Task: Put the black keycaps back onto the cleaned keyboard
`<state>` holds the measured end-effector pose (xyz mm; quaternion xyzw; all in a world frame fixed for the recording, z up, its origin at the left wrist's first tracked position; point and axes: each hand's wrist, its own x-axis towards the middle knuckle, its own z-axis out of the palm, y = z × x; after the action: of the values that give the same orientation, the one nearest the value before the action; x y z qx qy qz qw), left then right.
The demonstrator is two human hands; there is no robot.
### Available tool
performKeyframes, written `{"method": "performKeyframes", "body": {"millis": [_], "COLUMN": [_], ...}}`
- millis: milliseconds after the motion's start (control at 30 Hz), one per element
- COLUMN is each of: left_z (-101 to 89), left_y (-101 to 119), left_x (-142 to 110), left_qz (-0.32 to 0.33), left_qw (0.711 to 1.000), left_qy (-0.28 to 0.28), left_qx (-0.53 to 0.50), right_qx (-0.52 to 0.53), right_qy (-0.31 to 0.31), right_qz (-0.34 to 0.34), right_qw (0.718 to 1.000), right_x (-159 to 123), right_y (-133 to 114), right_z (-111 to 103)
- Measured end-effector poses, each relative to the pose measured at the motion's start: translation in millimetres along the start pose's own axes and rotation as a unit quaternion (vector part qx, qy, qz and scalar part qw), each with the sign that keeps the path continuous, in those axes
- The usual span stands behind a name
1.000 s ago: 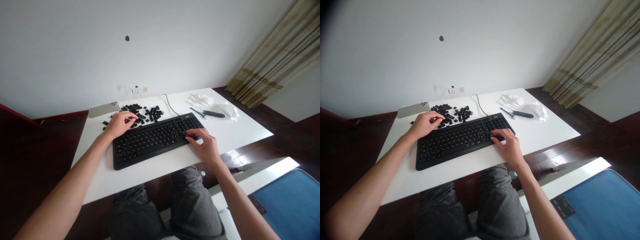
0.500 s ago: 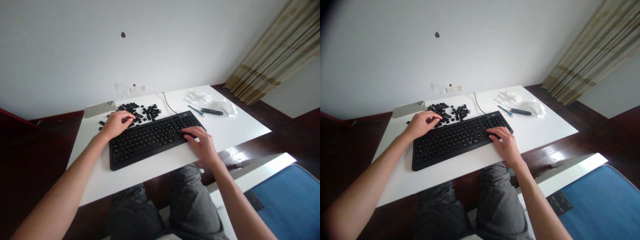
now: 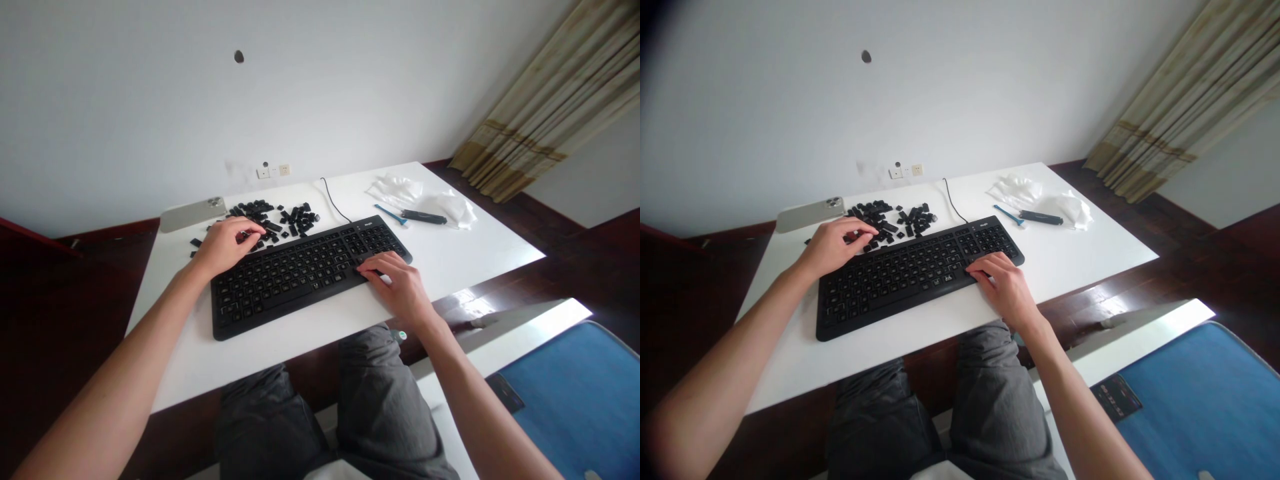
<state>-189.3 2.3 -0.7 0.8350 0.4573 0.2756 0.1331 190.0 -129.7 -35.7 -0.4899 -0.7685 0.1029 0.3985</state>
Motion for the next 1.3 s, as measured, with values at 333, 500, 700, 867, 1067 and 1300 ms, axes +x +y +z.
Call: {"method": "performKeyframes", "body": {"millis": [333,500,700,867,1067,1300], "left_z": [-0.5,-1.4,-0.1,1.8,-1.5,4.6], "left_y": [6,10,14,14,21,78], "left_x": [0,0,0,-1,-1,-6], "left_qz": [0.012,0.006,0.021,0.029,0.027,0.123], "left_qw": [1.000,0.999,0.999,0.999,0.999,0.992], "left_qy": [-0.001,-0.006,-0.007,-0.008,-0.010,0.033], "left_qx": [0.026,0.031,0.025,0.018,0.036,0.025], "right_qx": [0.009,0.011,-0.016,-0.023,0.000,0.035], "right_qy": [-0.006,-0.011,0.004,-0.001,-0.001,0.039], "right_qz": [-0.007,-0.009,-0.026,-0.030,-0.003,0.001], "right_qw": [1.000,1.000,1.000,0.999,1.000,0.999], "right_x": [1,2,1,1,2,19], "right_y": [-1,-3,-1,0,-2,4], "right_z": [-1,-2,0,-2,-2,-24]}}
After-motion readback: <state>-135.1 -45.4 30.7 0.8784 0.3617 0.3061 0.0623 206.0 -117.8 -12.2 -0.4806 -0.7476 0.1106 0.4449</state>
